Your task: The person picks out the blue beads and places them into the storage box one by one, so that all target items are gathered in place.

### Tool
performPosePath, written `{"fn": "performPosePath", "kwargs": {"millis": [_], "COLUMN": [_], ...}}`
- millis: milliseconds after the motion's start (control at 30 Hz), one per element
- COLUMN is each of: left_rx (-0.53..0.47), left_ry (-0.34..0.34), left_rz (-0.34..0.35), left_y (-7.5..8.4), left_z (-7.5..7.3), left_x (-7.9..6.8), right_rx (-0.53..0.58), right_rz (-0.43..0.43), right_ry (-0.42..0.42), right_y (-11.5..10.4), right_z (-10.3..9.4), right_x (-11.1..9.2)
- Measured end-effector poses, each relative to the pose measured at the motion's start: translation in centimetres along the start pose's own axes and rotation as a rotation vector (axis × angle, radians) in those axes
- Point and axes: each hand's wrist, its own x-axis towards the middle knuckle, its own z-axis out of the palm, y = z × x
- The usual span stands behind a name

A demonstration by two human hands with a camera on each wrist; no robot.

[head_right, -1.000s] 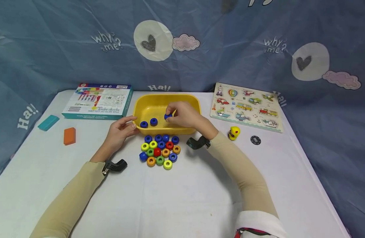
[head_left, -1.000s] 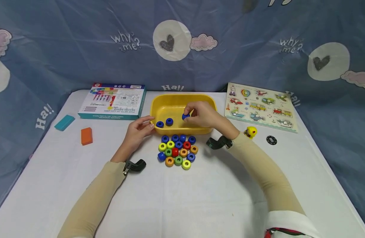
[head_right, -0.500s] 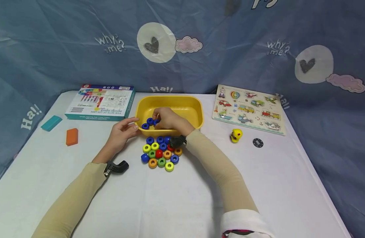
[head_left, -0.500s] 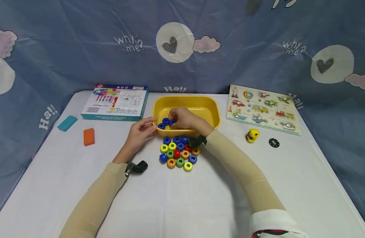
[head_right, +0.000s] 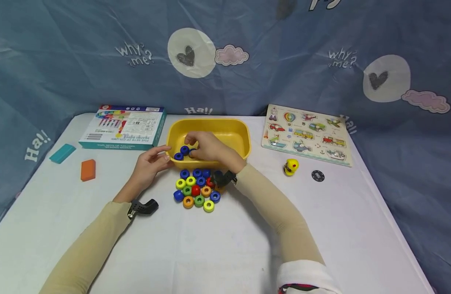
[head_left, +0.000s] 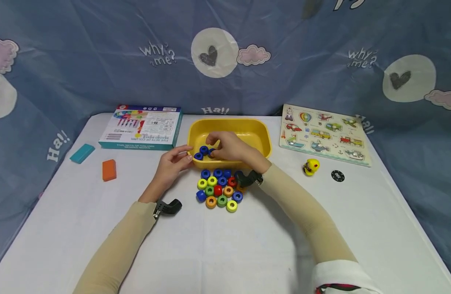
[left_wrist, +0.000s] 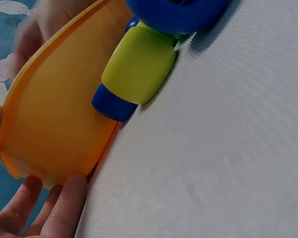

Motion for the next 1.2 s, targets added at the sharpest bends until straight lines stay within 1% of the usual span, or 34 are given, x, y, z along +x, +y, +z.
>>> {"fn": "performPosePath", "kwargs": {"millis": [67, 133, 200, 267, 400, 467, 567, 767, 967, 1067, 1200], "left_rx": [-0.009, -0.021, -0.038, -0.052, -0.063, -0.058, -0.058, -0.064, -0.06, -0.056, -0.054], "left_ry": [0.0, -0.002, -0.009, -0.014, -0.022, -0.021, -0.02, -0.005, 0.006, -0.001, -0.006], "left_rz": [0.009, 0.025, 0.042, 0.055, 0.065, 0.066, 0.067, 0.056, 0.045, 0.046, 0.046], "left_y": [0.0, -0.1, -0.1, -0.1, -0.1, -0.1, -0.1, -0.1, -0.1, 0.0, 0.1], "left_z": [0.0, 0.1, 0.1, 0.0, -0.1, -0.1, -0.1, 0.0, 0.1, 0.1, 0.0], "left_x": [-0.1, -0.1, -0.1, 0.0, 0.1, 0.1, 0.0, -0.1, -0.2, -0.2, -0.1], "right_rx": [0.01, 0.003, -0.021, -0.048, -0.061, -0.067, -0.079, -0.147, -0.248, -0.264, -0.267], "right_rz": [-0.085, -0.176, -0.253, -0.288, -0.287, -0.289, -0.305, -0.34, -0.31, -0.292, -0.289], "right_ry": [0.03, 0.038, 0.015, -0.029, -0.133, -0.169, -0.199, -0.218, -0.215, -0.211, -0.191], "right_y": [-1.2, -2.5, -3.6, -4.4, -5.0, -5.0, -4.8, -4.6, -4.9, -5.0, -5.1], "right_z": [-0.2, -0.2, 0.2, 0.8, 2.5, 3.3, 4.4, 5.9, 6.6, 6.7, 6.9], "right_x": [-1.2, -2.4, -3.5, -4.3, -5.2, -5.4, -5.6, -5.9, -6.2, -6.3, -6.3]}}
